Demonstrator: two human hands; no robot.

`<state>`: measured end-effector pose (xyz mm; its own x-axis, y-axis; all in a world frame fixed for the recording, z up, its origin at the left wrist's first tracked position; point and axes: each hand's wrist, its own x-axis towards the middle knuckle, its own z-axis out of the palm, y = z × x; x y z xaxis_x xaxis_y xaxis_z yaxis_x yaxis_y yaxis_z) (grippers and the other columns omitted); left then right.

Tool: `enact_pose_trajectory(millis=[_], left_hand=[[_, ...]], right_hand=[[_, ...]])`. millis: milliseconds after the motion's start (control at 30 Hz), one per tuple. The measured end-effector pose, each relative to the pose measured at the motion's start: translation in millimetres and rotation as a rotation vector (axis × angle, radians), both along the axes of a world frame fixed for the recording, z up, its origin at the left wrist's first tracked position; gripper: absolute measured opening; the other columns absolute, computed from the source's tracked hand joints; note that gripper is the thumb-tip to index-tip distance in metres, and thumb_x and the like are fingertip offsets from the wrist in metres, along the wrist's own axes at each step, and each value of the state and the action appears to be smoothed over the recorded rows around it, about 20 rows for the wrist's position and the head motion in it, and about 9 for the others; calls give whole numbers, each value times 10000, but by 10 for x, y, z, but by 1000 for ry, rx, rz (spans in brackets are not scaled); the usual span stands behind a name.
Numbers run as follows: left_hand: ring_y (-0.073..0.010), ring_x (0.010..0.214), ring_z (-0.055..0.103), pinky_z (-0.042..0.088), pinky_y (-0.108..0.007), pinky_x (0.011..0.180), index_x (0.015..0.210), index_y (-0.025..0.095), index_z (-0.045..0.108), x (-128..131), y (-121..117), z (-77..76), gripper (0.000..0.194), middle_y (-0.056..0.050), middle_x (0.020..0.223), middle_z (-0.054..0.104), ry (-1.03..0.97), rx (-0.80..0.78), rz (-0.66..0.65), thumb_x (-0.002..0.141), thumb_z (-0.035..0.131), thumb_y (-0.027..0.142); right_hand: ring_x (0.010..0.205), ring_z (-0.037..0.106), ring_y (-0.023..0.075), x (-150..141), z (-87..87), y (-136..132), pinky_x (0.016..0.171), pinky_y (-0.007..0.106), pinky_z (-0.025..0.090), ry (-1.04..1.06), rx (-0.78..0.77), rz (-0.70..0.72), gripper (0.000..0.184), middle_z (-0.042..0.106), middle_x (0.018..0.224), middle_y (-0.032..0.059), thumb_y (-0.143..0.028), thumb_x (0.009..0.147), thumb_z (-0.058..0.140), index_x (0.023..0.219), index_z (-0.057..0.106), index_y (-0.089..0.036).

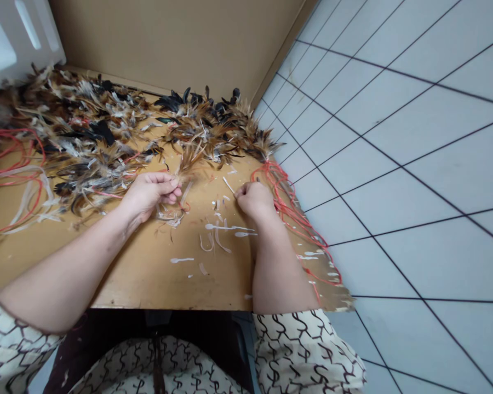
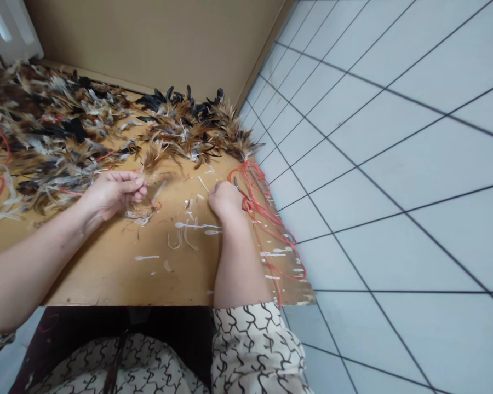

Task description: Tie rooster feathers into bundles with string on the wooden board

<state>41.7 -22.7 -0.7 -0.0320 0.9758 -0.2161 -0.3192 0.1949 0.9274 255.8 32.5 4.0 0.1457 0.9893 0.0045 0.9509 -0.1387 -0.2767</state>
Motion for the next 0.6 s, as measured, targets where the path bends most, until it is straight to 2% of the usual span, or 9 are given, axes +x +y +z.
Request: enact_pose_trajectory(millis=[100, 200, 300, 367, 433, 600], left_hand=[[-53, 436, 506, 442, -193, 505, 573, 117, 640, 15, -4, 0, 110, -7, 550, 645, 32, 54, 3, 628, 734, 132], [-48, 417, 474, 401, -180, 479, 563, 127, 629, 38, -18, 6, 112, 13, 505, 614, 95, 138, 6, 654, 694, 118], [-57, 409, 460, 384, -179, 474, 538, 143, 591, 60, -44, 12, 157, 41, 432, 544, 170, 238, -10, 667, 679, 142], [-58, 419, 462, 384, -178, 478, 536, 147, 577, 73, -65, 16, 164, 47, 437, 534, 208, 295, -35, 670, 672, 153], [-55, 413, 459, 373, -174, 464, 551, 147, 579, 85, -84, 20, 151, 49, 453, 536, 234, 309, -74, 677, 662, 152], [-48, 328, 387, 290, -166, 384, 558, 146, 556, 105, -87, 29, 191, 56, 374, 486, 312, 180, -99, 741, 600, 113]], right_hand=[[591, 527, 145, -104, -22, -55, 589, 270, 396, 244, 74, 173, 131, 555, 576, 16, -122, 687, 521, 581, 505, -197], [500, 452, 100, -266, -49, -144, 531, 232, 370, 562, 11, 348, 119, 488, 526, -34, -147, 712, 507, 607, 475, -193], [525, 485, 89, -425, -85, -234, 548, 216, 382, 705, -64, 446, 111, 537, 568, -25, -121, 718, 501, 629, 477, -183], [505, 486, 92, -503, -109, -284, 534, 216, 384, 736, -136, 475, 123, 526, 549, -34, -120, 750, 470, 651, 463, -192], [490, 451, 92, -554, -129, -324, 522, 218, 363, 673, -118, 544, 138, 489, 516, -46, -131, 765, 473, 645, 458, -198], [504, 394, 88, -604, -157, -377, 522, 225, 321, 597, -18, 686, 151, 463, 536, -48, -143, 771, 470, 633, 441, -198]])
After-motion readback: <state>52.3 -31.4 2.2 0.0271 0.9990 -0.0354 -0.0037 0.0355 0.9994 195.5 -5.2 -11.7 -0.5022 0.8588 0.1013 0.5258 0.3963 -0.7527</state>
